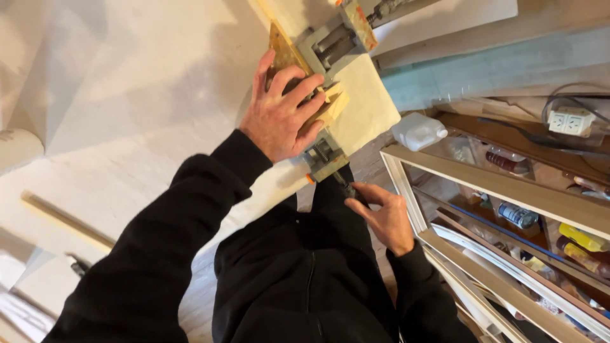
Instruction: Assembling a wooden frame by gluing and joining pieces using a miter clamp and hammer.
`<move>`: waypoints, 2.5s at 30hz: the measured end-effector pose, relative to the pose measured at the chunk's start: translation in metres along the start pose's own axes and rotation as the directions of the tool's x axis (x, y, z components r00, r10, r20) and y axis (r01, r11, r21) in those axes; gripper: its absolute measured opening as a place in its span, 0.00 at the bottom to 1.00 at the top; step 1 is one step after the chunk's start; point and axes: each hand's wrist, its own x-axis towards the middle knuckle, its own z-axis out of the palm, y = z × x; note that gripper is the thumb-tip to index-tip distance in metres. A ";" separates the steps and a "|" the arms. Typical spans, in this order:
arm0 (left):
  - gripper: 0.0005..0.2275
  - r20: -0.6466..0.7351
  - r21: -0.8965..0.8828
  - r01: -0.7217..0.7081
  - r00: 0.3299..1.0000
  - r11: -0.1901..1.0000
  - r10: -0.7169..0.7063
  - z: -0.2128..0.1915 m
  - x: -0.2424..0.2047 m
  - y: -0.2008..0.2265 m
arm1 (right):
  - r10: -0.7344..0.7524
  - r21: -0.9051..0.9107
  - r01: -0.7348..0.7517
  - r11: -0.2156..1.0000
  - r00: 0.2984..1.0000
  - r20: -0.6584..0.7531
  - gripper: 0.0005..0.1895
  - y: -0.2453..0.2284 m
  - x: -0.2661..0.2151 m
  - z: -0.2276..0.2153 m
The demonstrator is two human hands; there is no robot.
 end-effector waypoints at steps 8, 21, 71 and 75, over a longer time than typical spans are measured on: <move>0.17 -0.010 -0.014 -0.007 1.000 1.000 0.007 0.004 0.003 -0.002 | -0.313 -0.331 0.225 0.916 0.918 -0.243 0.32 -0.038 -0.008 0.009; 0.21 -0.076 -0.047 0.033 0.996 0.998 -0.037 0.008 0.001 -0.001 | -0.554 -0.256 0.492 0.832 0.755 -0.350 0.36 -0.093 0.070 0.047; 0.18 0.659 -0.579 0.807 0.545 0.112 -0.518 -0.026 -0.108 -0.017 | -0.666 -0.344 0.578 0.740 0.702 -0.253 0.30 -0.090 0.062 0.050; 0.19 0.645 -0.605 0.789 0.567 0.112 -0.512 -0.022 -0.111 -0.018 | -0.663 -0.339 0.577 0.743 0.705 -0.252 0.30 -0.090 0.063 0.050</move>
